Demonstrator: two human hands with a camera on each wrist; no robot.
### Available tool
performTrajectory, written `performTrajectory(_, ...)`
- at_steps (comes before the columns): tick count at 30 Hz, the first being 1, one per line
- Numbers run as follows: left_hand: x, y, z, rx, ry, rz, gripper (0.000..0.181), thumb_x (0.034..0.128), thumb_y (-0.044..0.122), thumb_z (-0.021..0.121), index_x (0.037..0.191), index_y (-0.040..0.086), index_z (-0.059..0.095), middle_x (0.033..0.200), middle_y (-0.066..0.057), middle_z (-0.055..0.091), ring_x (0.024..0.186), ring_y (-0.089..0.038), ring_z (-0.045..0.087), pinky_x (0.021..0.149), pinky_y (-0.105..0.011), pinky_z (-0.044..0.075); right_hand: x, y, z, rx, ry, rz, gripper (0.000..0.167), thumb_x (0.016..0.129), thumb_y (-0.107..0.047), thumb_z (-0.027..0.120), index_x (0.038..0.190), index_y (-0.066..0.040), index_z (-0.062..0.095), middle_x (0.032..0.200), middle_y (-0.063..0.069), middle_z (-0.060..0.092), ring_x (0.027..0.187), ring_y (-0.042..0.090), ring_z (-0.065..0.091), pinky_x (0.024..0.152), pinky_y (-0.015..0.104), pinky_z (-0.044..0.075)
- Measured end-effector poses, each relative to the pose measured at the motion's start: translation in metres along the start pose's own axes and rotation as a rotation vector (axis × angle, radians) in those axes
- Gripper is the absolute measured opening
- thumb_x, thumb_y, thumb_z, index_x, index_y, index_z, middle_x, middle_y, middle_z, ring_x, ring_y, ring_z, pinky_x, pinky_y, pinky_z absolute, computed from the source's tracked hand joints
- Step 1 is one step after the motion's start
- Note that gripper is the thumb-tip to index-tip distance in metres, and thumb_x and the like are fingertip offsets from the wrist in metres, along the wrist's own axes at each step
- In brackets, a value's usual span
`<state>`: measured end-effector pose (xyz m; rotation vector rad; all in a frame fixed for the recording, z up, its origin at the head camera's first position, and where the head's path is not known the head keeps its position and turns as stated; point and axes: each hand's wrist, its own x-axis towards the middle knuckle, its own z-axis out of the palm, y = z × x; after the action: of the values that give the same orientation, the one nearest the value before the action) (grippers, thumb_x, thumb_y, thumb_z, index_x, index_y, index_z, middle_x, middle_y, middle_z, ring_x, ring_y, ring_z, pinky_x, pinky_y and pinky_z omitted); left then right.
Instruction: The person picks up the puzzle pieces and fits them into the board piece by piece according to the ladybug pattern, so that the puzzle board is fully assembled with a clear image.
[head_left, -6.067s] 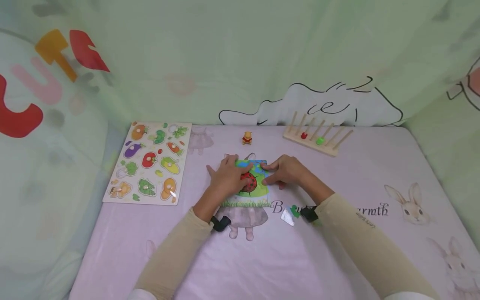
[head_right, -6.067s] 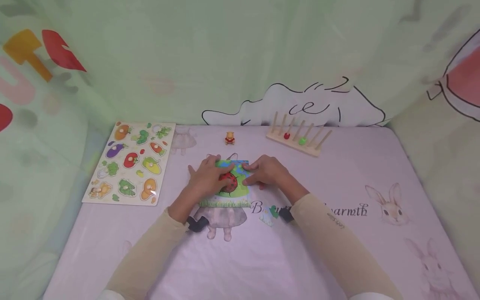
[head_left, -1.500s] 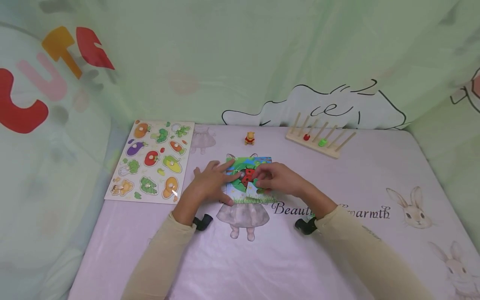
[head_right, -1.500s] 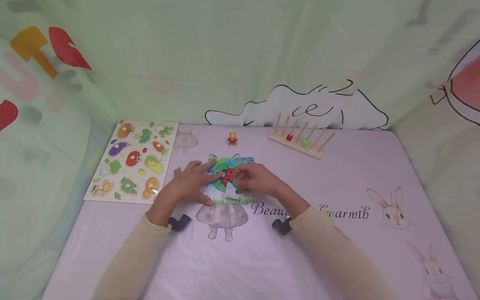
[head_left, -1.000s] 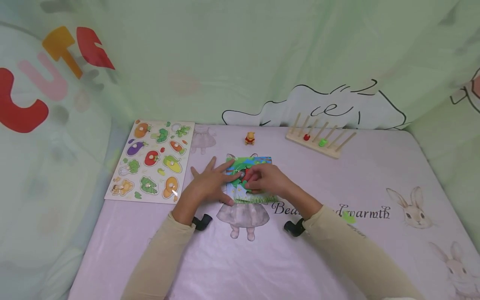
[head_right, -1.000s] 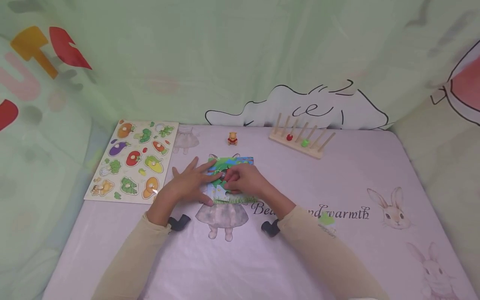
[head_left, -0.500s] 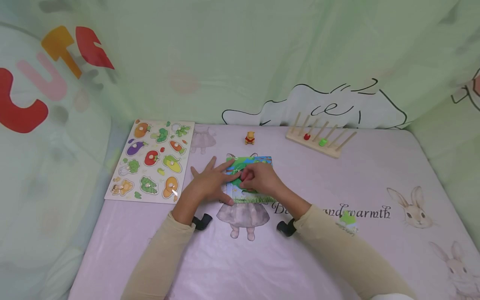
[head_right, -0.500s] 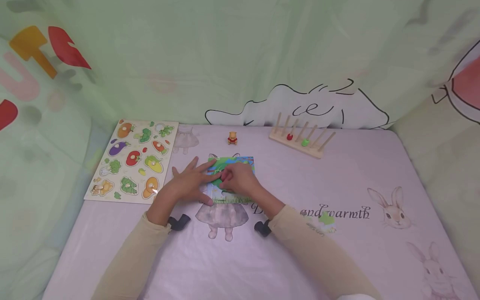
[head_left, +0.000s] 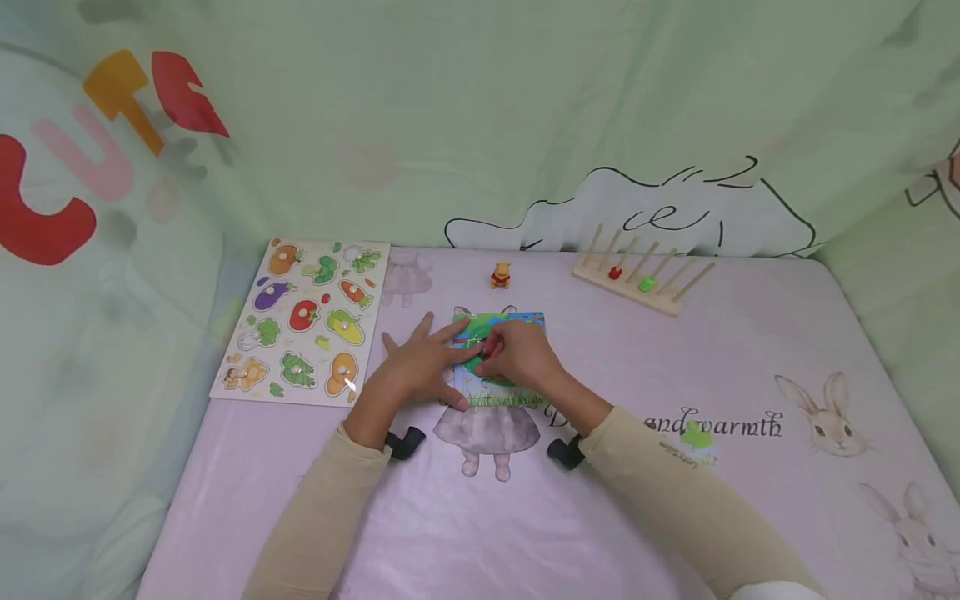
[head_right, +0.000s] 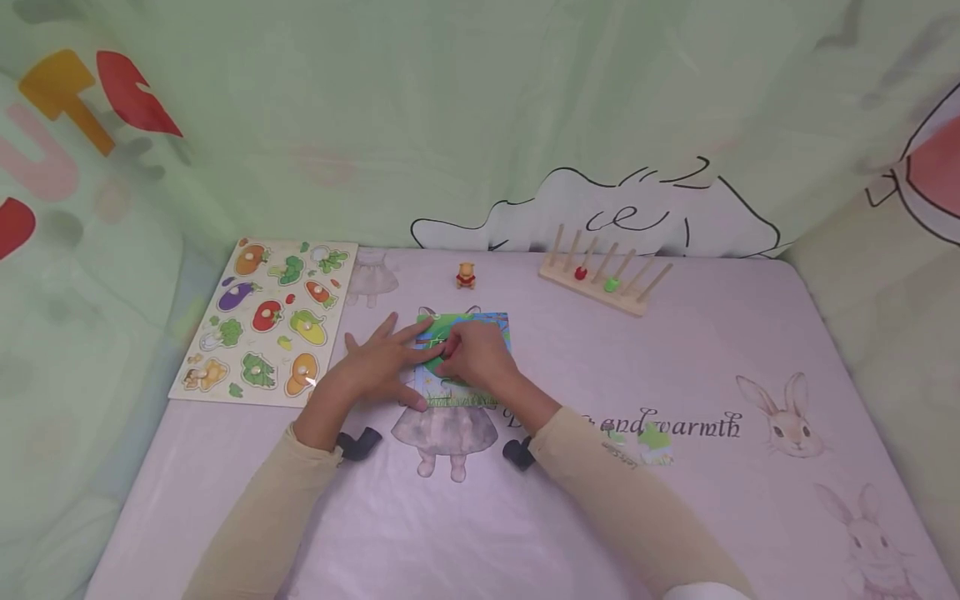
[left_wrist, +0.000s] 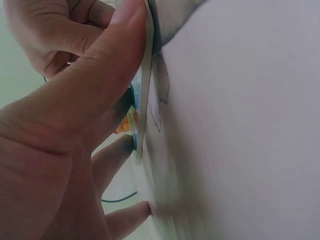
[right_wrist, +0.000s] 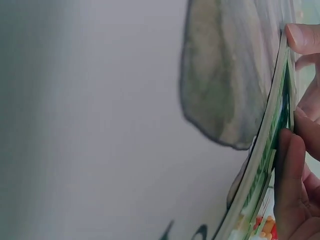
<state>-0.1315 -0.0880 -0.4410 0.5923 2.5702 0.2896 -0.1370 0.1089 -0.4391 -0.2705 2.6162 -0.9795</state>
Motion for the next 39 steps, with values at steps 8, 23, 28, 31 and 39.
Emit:
performTrajectory(8,-0.001,0.001,-0.001,0.003,0.0,0.002,0.095,0.0725,0.062,0.083,0.154,0.05,0.035,0.172,0.017,0.003,0.159,-0.041,-0.004,0.101,-0.091,0.008,-0.004,-0.001,-0.003,-0.074,0.021,-0.017,0.024,0.081,-0.027,0.087,0.079,-0.012,0.068,0.065,-0.002,0.065,0.062,0.011,0.06,0.056,0.026,0.043)
performTrajectory(23,0.002,-0.004,0.004,-0.052,0.013,0.031,0.091,0.078,0.061,0.08,0.156,0.047,0.034,0.172,0.017,0.004,0.159,-0.042,-0.007,0.101,-0.091,0.002,-0.024,0.013,-0.01,-0.274,-0.137,-0.02,0.047,0.081,-0.039,0.086,0.123,-0.021,0.076,0.081,-0.005,0.069,0.071,0.012,0.058,0.05,0.026,0.041)
performTrajectory(28,0.001,-0.004,0.004,-0.07,0.038,0.025,0.083,0.0885,0.057,0.072,0.159,0.043,0.031,0.172,0.016,0.008,0.159,-0.04,-0.004,0.102,-0.091,0.003,-0.022,0.01,-0.008,-0.3,-0.121,0.012,0.051,0.078,-0.047,0.087,0.122,-0.023,0.076,0.097,0.0,0.079,0.08,0.013,0.064,0.05,0.028,0.046)
performTrajectory(31,0.0,-0.002,0.004,-0.058,0.05,0.014,0.081,0.0895,0.054,0.073,0.159,0.042,0.032,0.172,0.015,0.01,0.16,-0.04,-0.002,0.102,-0.091,0.005,-0.021,0.009,-0.007,-0.317,-0.113,0.04,0.052,0.076,-0.049,0.088,0.121,-0.025,0.077,0.106,0.001,0.079,0.087,0.016,0.067,0.051,0.029,0.048)
performTrajectory(39,0.005,0.0,0.007,-0.018,0.057,-0.038,0.091,0.0859,0.057,0.075,0.161,0.034,0.029,0.171,0.017,0.012,0.161,-0.034,0.001,0.104,-0.089,0.008,-0.018,0.009,-0.008,-0.367,-0.147,0.028,0.084,0.076,-0.055,0.086,0.149,-0.033,0.053,0.146,0.013,0.06,0.112,0.027,0.067,0.055,0.032,0.05)
